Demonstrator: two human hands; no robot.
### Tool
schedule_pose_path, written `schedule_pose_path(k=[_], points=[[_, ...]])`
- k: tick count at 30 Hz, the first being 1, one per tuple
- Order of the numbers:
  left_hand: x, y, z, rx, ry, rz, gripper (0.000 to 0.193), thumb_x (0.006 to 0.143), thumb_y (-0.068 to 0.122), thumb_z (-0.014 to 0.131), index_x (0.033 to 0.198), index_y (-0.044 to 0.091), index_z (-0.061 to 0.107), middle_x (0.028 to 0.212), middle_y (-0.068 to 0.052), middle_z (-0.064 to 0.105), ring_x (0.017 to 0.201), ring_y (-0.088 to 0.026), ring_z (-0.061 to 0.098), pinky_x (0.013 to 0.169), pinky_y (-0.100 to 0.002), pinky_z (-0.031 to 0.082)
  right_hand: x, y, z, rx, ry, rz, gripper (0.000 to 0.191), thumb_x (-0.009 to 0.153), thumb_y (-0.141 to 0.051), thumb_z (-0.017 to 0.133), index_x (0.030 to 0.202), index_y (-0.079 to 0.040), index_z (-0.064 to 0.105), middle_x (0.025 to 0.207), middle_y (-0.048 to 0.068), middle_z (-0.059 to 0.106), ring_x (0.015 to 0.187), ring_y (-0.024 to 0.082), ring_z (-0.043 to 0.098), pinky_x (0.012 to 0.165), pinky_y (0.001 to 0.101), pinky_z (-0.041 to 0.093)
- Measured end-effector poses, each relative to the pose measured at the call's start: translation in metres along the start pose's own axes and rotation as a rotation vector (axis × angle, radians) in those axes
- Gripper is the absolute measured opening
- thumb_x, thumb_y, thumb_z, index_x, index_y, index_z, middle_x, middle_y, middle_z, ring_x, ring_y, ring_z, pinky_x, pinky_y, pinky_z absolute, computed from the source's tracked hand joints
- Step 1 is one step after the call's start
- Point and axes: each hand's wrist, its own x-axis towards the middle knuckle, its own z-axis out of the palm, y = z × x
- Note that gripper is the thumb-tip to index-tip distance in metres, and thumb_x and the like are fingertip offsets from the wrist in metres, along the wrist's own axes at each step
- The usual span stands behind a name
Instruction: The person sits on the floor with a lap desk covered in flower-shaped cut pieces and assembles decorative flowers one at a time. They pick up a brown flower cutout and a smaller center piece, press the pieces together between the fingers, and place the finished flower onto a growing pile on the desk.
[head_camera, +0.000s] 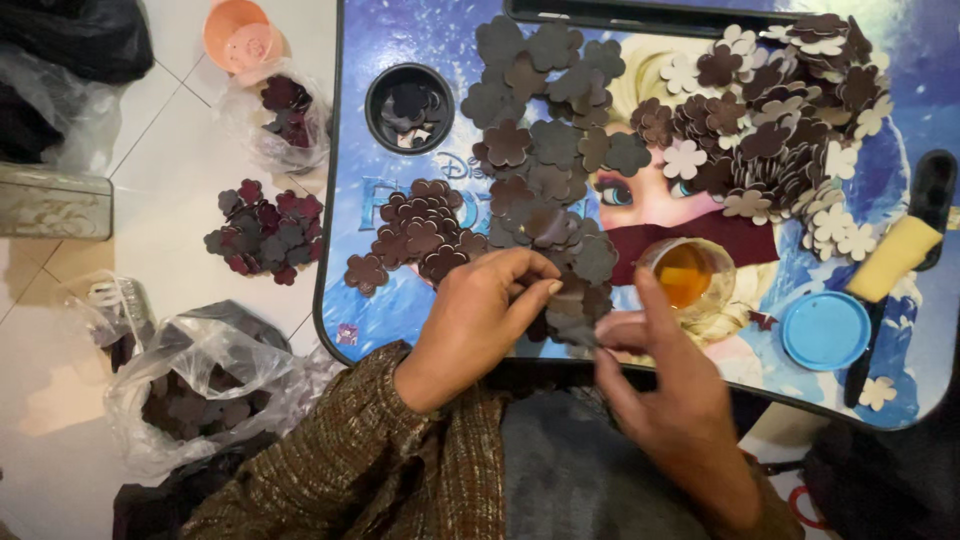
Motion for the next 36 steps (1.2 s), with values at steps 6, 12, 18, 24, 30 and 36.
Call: schedule_pose_path(k=[6, 12, 18, 24, 30, 36], points=[[-0.004, 0.004, -0.017, -0.053, 0.067, -0.128, 0.016, 0.092, 0.016, 0.074, 0.102, 0.004, 0.074, 0.090, -0.007, 0.075, 0.070, -0.013, 0.073, 0.062, -0.028, 0.056, 0.000, -0.015, -0.015, 0.006, 0.000, 0.146, 0.084, 0.081, 0.002, 0.077, 0.154, 0.004, 0.037, 0.090, 0.008, 0.075, 0.085, 0.017, 0.075, 0.081, 0.0311, 0.058], [-0.016, 0.008, -0.021, -0.158, 0.017, -0.142, 0.016, 0.092, 0.015, 0.074, 0.103, 0.003, 0.074, 0.092, -0.005, 0.077, 0.077, -0.008, 0.073, 0.065, -0.024, 0.058, 0.013, -0.010, 0.006, -0.116, 0.091, -0.094, 0.089, 0.084, -0.003, 0.084, 0.155, 0.005, 0.033, 0.113, 0.016, 0.073, 0.095, 0.022, 0.073, 0.082, 0.0324, 0.059], [-0.026, -0.002, -0.016, -0.519, -0.120, -0.281, 0.022, 0.096, 0.011, 0.072, 0.115, 0.000, 0.071, 0.097, -0.003, 0.074, 0.084, -0.007, 0.068, 0.071, -0.022, 0.056, 0.013, -0.013, 0.022, -0.104, 0.073, -0.290, 0.093, 0.082, -0.006, 0.087, 0.155, 0.002, 0.030, 0.113, 0.014, 0.073, 0.101, 0.028, 0.073, 0.089, 0.0375, 0.057], [-0.029, -0.003, -0.012, -0.767, -0.202, -0.229, 0.051, 0.090, -0.002, 0.074, 0.139, 0.003, 0.058, 0.112, -0.005, 0.064, 0.101, -0.008, 0.068, 0.090, -0.023, 0.058, 0.010, -0.016, 0.020, -0.112, 0.122, -0.189, 0.092, 0.083, -0.003, 0.085, 0.155, 0.004, 0.030, 0.110, 0.014, 0.074, 0.095, 0.025, 0.074, 0.084, 0.0343, 0.058], [-0.030, 0.004, -0.013, -0.627, -0.198, -0.175, 0.051, 0.092, -0.004, 0.069, 0.141, 0.004, 0.057, 0.111, -0.004, 0.067, 0.102, -0.009, 0.070, 0.090, -0.022, 0.058, 0.011, -0.020, 0.018, -0.092, 0.131, -0.142, 0.089, 0.084, -0.001, 0.082, 0.156, 0.005, 0.029, 0.105, 0.012, 0.076, 0.099, 0.024, 0.076, 0.087, 0.0332, 0.058], [-0.032, 0.007, -0.010, -0.459, -0.146, -0.048, 0.041, 0.093, -0.004, 0.071, 0.131, 0.003, 0.058, 0.110, -0.004, 0.069, 0.101, -0.009, 0.070, 0.089, -0.024, 0.060, 0.012, -0.020, 0.017, -0.121, 0.176, -0.120, 0.086, 0.086, 0.003, 0.079, 0.157, 0.004, 0.030, 0.099, 0.011, 0.076, 0.094, 0.022, 0.076, 0.091, 0.0340, 0.058]])
